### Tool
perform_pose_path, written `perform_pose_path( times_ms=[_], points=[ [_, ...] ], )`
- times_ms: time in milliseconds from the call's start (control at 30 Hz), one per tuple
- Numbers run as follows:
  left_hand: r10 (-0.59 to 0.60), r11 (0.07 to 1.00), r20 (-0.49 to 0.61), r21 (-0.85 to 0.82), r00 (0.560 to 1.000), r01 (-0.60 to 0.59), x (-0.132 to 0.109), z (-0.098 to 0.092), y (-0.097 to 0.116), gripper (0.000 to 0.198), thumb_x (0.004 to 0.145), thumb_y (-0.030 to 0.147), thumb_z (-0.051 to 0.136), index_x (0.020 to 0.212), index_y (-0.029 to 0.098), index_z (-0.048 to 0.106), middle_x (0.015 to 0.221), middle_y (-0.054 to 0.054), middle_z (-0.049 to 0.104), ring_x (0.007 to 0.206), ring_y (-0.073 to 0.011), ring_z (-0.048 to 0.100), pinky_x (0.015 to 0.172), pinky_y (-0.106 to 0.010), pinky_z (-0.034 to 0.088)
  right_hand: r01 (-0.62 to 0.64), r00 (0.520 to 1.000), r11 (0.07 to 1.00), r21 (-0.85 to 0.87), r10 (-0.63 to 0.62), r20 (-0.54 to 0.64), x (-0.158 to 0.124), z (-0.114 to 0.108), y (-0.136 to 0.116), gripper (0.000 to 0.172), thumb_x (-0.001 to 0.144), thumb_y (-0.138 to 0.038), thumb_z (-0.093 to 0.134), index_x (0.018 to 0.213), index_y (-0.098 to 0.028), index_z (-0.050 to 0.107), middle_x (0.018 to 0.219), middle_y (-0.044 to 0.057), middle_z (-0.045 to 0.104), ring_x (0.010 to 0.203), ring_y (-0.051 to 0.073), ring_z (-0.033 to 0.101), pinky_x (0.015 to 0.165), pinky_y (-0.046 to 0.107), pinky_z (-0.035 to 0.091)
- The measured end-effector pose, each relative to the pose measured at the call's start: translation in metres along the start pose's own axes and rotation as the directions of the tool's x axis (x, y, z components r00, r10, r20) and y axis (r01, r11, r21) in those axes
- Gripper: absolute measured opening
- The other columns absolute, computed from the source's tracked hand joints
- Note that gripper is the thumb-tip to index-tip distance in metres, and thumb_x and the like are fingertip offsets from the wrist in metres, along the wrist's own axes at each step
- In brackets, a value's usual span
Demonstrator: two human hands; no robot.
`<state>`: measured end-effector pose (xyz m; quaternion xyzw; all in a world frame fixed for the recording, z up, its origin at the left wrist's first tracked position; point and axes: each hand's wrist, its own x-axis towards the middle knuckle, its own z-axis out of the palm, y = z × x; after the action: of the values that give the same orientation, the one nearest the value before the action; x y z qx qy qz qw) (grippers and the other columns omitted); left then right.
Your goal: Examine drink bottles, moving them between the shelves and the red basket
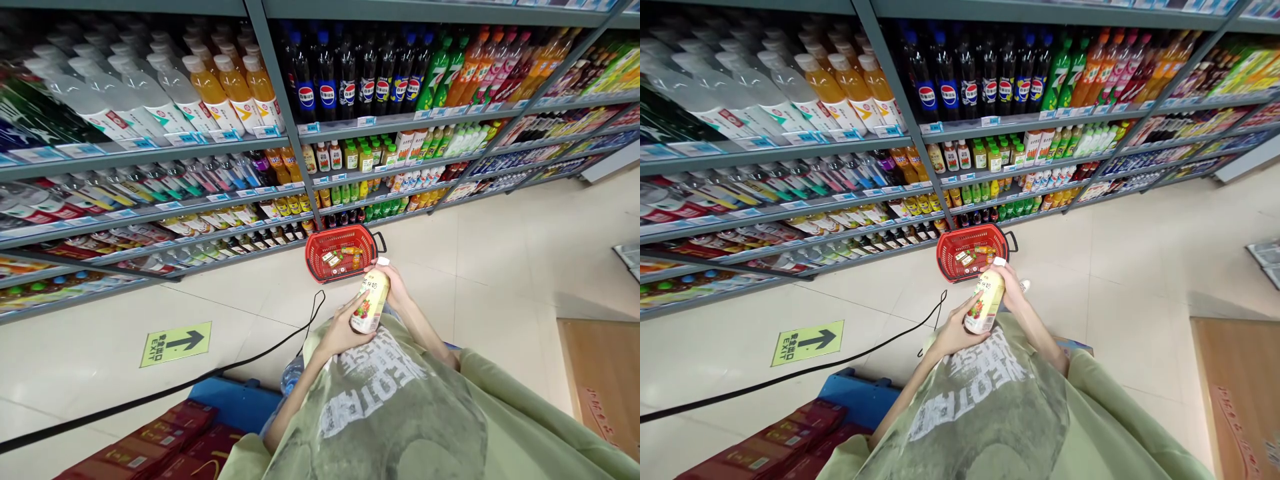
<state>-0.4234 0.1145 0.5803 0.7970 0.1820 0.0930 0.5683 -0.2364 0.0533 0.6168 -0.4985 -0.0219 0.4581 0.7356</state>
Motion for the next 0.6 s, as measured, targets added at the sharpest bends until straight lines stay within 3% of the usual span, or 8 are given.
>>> perform_pose_path(
  times_ms=[100, 200, 300, 500, 600],
  points=[
    [-0.040, 0.968, 0.021, -0.248, 0.999, 0.044, -0.0010, 0.0002, 0.0013, 0.113, 0.066, 0.033, 0.091, 0.165, 0.019, 0.036, 0.151, -0.015, 0.062, 0.140, -0.0347, 0.059, 0.122, -0.048, 0.045, -0.014, 0.997, 1.000, 0.024, 0.013, 0.073, -0.0023, 0.0031, -0.0016, 0.033, 0.074, -0.040, 0.079, 0.102, -0.025, 0.067, 0.088, 0.003, 0.081, 0.077, 0.024, 0.075, 0.067, 0.034, 0.061],
    [-0.004, 0.896, 0.033, -0.444, 0.999, 0.018, -0.0002, 0.0005, 0.0017, 0.120, 0.070, 0.046, 0.090, 0.168, 0.016, 0.027, 0.164, -0.019, 0.047, 0.150, -0.0389, 0.047, 0.125, -0.051, 0.039, 0.000, 0.994, 0.998, 0.062, -0.006, 0.106, -0.0021, 0.0071, -0.0032, 0.033, 0.074, -0.040, 0.079, 0.099, -0.025, 0.064, 0.083, 0.002, 0.079, 0.074, 0.024, 0.075, 0.067, 0.034, 0.061],
    [0.004, 0.884, 0.059, -0.467, 0.998, 0.024, 0.0005, 0.0007, 0.0018, 0.121, 0.074, 0.050, 0.089, 0.170, 0.020, 0.022, 0.174, -0.017, 0.028, 0.157, -0.0401, 0.034, 0.129, -0.054, 0.031, -0.008, 0.995, 0.996, 0.085, -0.001, 0.096, -0.0001, 0.0091, -0.0036, 0.032, 0.072, -0.040, 0.080, 0.093, -0.024, 0.062, 0.074, 0.001, 0.075, 0.068, 0.023, 0.073, 0.063, 0.032, 0.059],
    [-0.030, 0.908, 0.161, -0.409, 0.986, 0.095, -0.0011, -0.0009, 0.0069, 0.126, 0.076, 0.045, 0.089, 0.171, 0.023, 0.011, 0.170, -0.019, 0.037, 0.156, -0.0397, 0.036, 0.129, -0.053, 0.031, -0.042, 0.994, 0.999, 0.027, 0.039, 0.101, 0.0037, 0.0079, 0.0004, 0.028, 0.074, -0.041, 0.080, 0.080, -0.022, 0.060, 0.067, 0.002, 0.072, 0.058, 0.021, 0.068, 0.054, 0.031, 0.056],
    [-0.015, 0.898, 0.163, -0.432, 0.986, 0.085, -0.0012, -0.0021, 0.0085, 0.127, 0.076, 0.046, 0.089, 0.171, 0.022, 0.009, 0.174, -0.019, 0.028, 0.160, -0.0405, 0.027, 0.131, -0.055, 0.026, -0.046, 0.993, 0.999, 0.003, 0.045, 0.107, 0.0059, 0.0083, 0.0017, 0.025, 0.075, -0.039, 0.079, 0.079, -0.022, 0.061, 0.067, 0.002, 0.072, 0.056, 0.020, 0.067, 0.052, 0.030, 0.056]
  ],
)
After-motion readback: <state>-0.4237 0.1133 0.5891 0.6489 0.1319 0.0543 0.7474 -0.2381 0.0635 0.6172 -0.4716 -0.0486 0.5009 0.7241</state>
